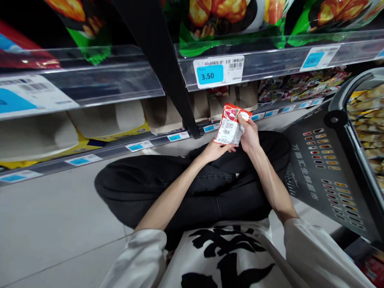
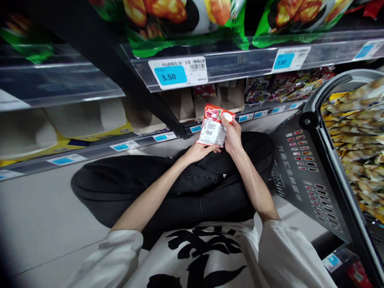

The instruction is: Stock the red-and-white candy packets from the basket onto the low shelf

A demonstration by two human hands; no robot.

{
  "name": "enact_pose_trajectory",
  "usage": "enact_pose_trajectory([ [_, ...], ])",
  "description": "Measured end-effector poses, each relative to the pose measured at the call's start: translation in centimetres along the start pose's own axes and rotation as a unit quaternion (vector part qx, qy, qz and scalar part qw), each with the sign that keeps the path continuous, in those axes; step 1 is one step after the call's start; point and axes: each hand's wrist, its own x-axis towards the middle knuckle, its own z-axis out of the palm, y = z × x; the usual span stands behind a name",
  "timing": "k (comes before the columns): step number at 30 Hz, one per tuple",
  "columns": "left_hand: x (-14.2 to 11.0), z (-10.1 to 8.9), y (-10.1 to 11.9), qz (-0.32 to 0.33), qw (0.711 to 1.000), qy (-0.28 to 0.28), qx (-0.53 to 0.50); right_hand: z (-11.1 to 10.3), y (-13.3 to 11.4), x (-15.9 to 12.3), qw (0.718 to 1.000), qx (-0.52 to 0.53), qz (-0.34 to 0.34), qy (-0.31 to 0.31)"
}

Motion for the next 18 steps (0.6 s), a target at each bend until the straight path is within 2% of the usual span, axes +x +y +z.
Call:
enact_pose_trajectory([
  [9, -0.1, 0.1, -0.5, 0.006, 1.0, -0.016, -0.018, -0.4, 0.3, 0.4, 1.0, 0.009, -0.01, -0.002],
  [18, -0.2, -0.6, 1.2, 0.006, 0.994, -0.056, -0.095, -0.6, -0.1, 0.4, 0.999, 0.018, -0.036, 0.019],
])
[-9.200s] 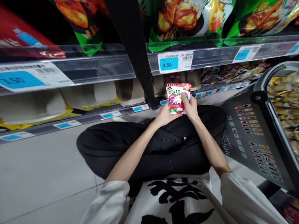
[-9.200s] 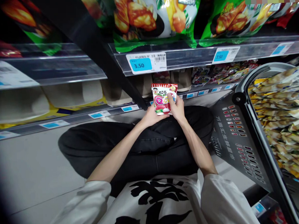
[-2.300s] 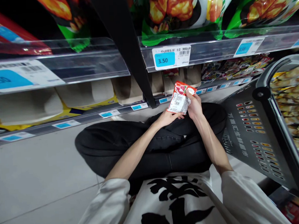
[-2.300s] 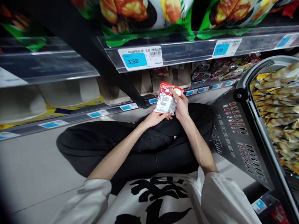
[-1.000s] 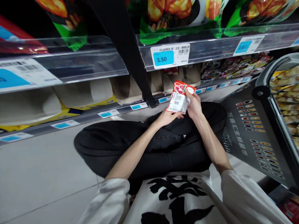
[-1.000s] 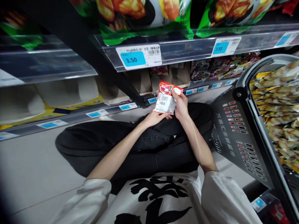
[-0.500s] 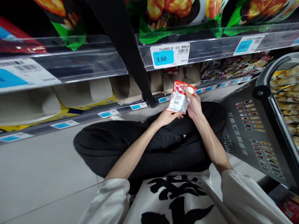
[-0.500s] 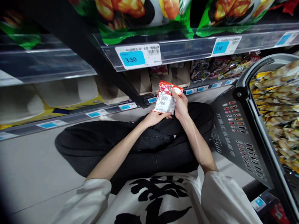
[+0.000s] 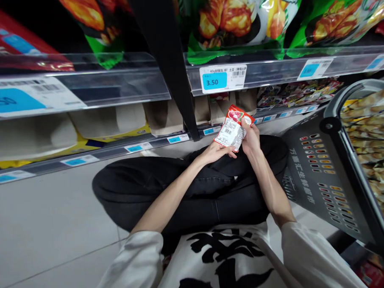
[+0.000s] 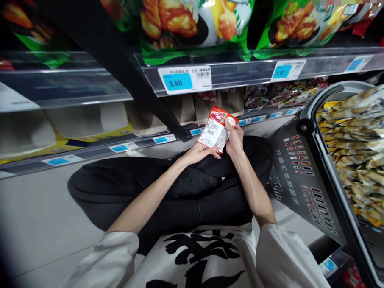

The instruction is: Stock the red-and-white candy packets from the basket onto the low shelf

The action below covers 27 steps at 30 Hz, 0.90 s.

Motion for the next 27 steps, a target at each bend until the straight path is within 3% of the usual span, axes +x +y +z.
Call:
enact_pose_trajectory([
  [7, 0.5, 0.2, -1.4, 0.028, 0.998, -0.012, 0.05, 0.4, -0.5, 0.0, 1.0, 0.011, 0.01, -0.003],
  [9, 0.7, 0.3, -1.8, 0.033, 0.995, 0.039, 0.083, 0.3, -0.5, 0.1, 1.0, 0.011, 0.007, 0.003],
  [11, 1.0, 0.2, -2.1, 0.034, 0.984, 0.126, 0.117, 0.1, -0.4, 0.4, 1.0, 0.018, 0.002, 0.007],
  [14, 1.4, -0.1, -2.2, 0.079, 0.959, 0.238, 0.135, -0.3, -0.3, 0.9, 1.0, 0.017, -0.001, 0.01],
  [16, 1.4, -0.3, -2.1, 0.158, 0.938, 0.263, 0.161, -0.5, -0.2, 1.2, 1.0, 0.007, -0.001, 0.011],
  [20, 1.2, -0.5, -1.8, 0.287, 0.864, 0.253, 0.327, -0.5, -0.3, 1.3, 1.0, 0.011, 0.009, 0.004],
  [24, 1.2, -0.6, -1.8, 0.285, 0.805, 0.256, 0.452, -0.4, -0.2, 1.2, 0.999, -0.012, 0.039, -0.026],
  [27, 1.3, -0.7, -2.0, 0.284, 0.798, 0.24, 0.474, -0.3, -0.3, 1.2, 0.996, -0.039, 0.065, -0.052],
])
